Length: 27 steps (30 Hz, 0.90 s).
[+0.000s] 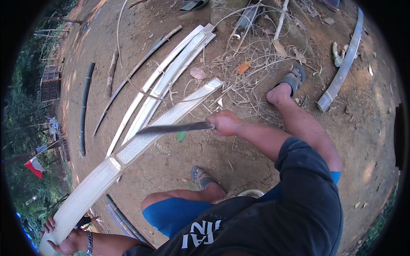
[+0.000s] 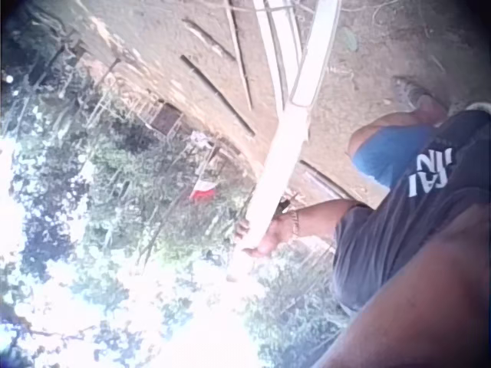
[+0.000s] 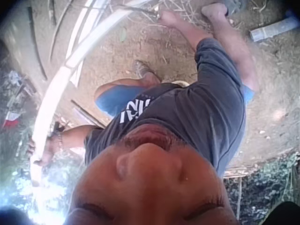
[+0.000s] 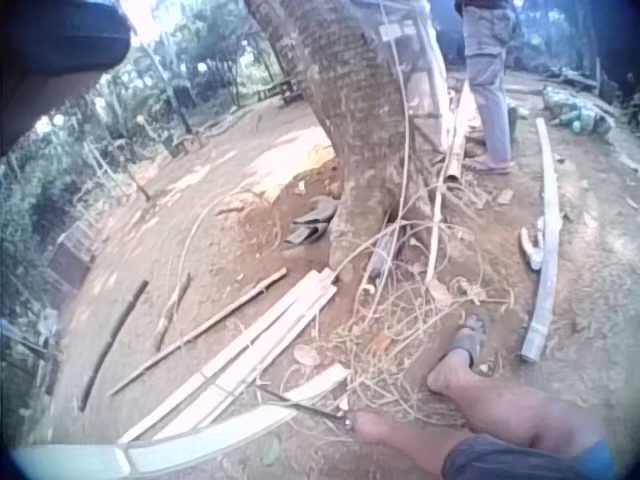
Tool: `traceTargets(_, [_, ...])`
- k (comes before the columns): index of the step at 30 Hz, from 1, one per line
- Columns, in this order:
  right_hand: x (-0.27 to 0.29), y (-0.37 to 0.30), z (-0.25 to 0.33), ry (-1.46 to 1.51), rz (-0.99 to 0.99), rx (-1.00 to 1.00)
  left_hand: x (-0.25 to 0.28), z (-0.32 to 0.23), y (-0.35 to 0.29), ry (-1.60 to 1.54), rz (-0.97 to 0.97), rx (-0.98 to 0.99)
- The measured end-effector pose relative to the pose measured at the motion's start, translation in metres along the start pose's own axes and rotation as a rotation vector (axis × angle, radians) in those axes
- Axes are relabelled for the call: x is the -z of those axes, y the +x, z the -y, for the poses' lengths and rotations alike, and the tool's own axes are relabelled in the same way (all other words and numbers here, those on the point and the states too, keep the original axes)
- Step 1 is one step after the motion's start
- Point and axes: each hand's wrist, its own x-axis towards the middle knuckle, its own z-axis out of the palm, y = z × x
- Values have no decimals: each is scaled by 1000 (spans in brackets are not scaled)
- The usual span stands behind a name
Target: The person uses a machete to split a long bamboo pole into thin strips. They hold the bamboo against a vertical wooden post and repeatedly strike it with the machete to separate the sections. The person then picks up the split bamboo strips and continues to refine them.
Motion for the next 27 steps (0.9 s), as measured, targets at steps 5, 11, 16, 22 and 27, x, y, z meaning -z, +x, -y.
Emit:
traceTargets(5, [-9,19,-73,14,24,-422,5,13,11,98,-48,-2])
traceTargets(11, [16,4,18,-25,-49,247,18,11,19,80,-65,36])
traceTargets(16, [-16,23,-145,-97,-30,-525,1,17,34,94,-23,82])
traceTargets(22, [9,14,-10,19,75,12,38,9,51,92,-42,84])
traceTargets(27, [-44,27,-223,131,7,-842,37,32,70,107,-46,120])
